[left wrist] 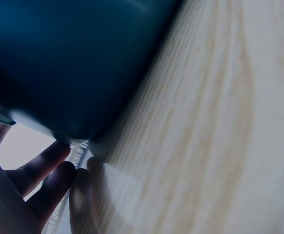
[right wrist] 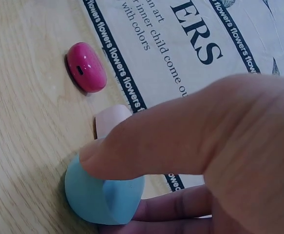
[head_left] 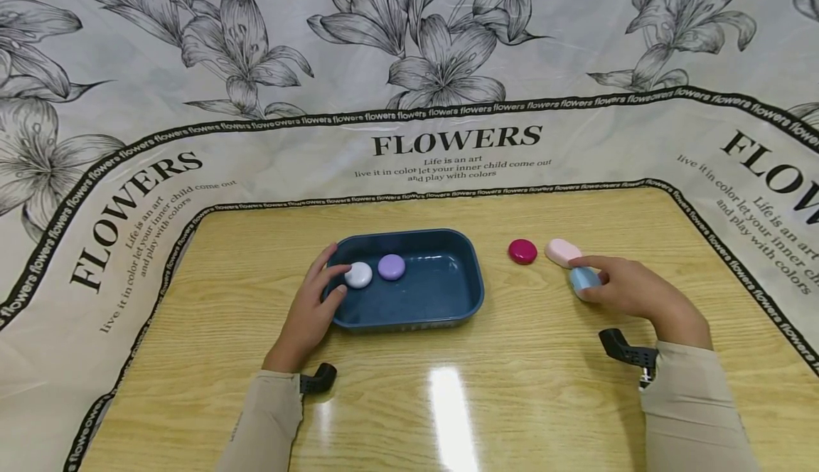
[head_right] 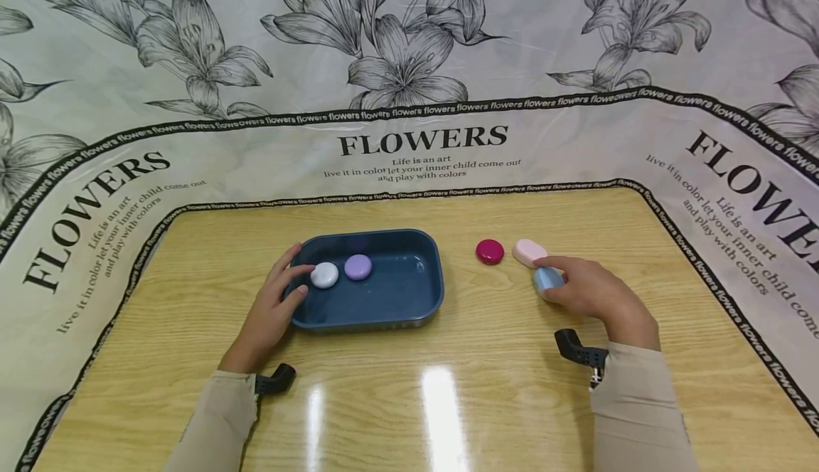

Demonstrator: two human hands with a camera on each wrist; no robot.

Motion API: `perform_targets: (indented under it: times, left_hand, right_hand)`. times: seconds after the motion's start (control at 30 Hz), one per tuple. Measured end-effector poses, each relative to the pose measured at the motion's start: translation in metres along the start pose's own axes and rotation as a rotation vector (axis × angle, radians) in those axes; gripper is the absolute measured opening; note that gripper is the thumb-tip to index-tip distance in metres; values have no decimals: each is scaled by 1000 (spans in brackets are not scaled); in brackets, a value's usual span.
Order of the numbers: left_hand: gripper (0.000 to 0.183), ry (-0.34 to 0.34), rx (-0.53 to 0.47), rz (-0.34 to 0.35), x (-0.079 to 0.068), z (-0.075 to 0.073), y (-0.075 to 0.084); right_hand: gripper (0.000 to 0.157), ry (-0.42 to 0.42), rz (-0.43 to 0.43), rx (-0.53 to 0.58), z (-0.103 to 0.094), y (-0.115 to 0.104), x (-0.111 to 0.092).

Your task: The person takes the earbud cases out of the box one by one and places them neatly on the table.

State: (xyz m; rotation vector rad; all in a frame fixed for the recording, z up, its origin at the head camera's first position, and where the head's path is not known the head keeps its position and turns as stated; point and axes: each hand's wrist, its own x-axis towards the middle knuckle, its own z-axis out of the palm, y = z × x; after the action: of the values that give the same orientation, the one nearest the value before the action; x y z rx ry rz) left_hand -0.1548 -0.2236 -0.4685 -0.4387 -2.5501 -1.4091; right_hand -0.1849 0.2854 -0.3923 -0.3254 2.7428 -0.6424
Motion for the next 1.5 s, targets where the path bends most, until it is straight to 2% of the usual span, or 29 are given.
perform_targets:
  times: [0.5,0.73,1.1,1.5]
  left_hand:
    - [34,-3,-15,9,1,0,0]
    - [34,-1,-7,5,1,-1,1]
    - [33,-1,-14,3,0,-1,2]
    - [34,-2,-16,-1,-1,-1,2]
  right_hand:
    - [66,-57,48,24,-4,-2,-5]
    - [67,-53,47,7,-5,1,-6]
    - [63,74,82,-62,-9,0,-6]
    - [61,116,89,-74,-8,-6,-3]
